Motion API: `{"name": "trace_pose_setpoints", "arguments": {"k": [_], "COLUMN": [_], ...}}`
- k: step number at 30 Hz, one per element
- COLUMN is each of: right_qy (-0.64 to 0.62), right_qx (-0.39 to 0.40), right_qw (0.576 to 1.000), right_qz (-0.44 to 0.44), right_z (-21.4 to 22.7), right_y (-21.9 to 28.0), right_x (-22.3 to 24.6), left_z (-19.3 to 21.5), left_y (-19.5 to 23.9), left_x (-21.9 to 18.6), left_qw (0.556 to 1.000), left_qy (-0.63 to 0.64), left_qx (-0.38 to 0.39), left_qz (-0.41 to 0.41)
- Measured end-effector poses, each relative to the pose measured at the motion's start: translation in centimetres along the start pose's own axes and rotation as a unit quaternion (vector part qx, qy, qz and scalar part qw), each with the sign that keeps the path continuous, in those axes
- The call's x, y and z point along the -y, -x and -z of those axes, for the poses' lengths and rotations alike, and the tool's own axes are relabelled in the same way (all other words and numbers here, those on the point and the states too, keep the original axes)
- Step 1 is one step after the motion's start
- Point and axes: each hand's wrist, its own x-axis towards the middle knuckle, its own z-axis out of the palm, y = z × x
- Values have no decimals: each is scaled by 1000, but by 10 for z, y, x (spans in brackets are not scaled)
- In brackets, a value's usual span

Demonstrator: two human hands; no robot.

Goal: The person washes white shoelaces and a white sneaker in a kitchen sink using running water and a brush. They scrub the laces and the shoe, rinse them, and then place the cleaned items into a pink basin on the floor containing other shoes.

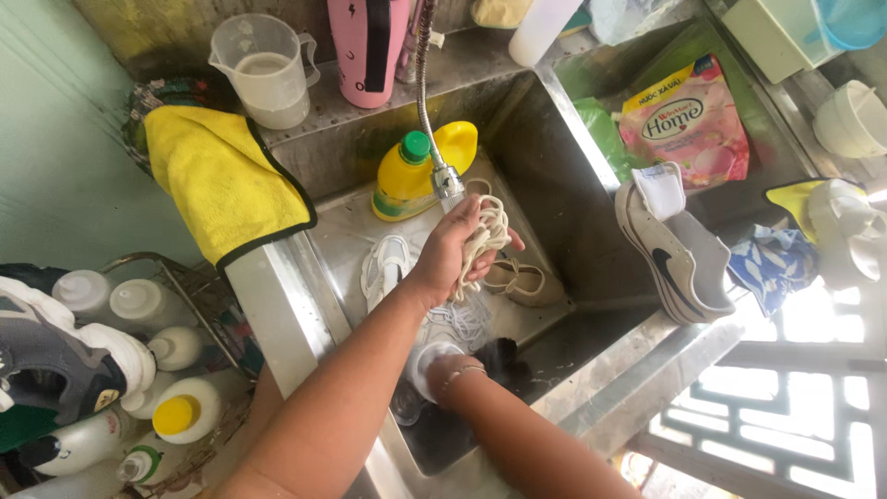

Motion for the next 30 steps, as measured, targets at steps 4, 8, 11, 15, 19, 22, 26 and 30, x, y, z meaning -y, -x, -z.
{"name": "trace_pose_setpoints", "arguments": {"k": [4,8,11,15,19,22,26,30], "right_qy": [5,30,3,-305,-652,-624,-616,-526], "right_qx": [30,1,-43,-243,-200,-374,-458,-563], "right_qw": [999,999,998,920,729,669,620,622], "right_qz": [20,34,35,26,52,153,162,138], "right_z": [-13,7,29,40,40,32,32,59], "right_y": [-19,12,68,157,211,218,185,132], "right_x": [4,-2,-21,-49,-70,-79,-89,-90], "left_z": [0,0,0,-8,-19,-21,-16,-4], "left_y": [-5,-7,-9,-5,-3,4,5,-2], "left_x": [4,4,5,15,26,39,61,79], "left_qw": [1000,998,997,984,988,987,991,976], "left_qy": [-7,9,-31,-130,-93,-98,-55,-105], "left_qx": [-26,-54,-73,-125,-119,-122,-126,-186], "left_qz": [6,12,-8,19,41,46,1,-49]}}
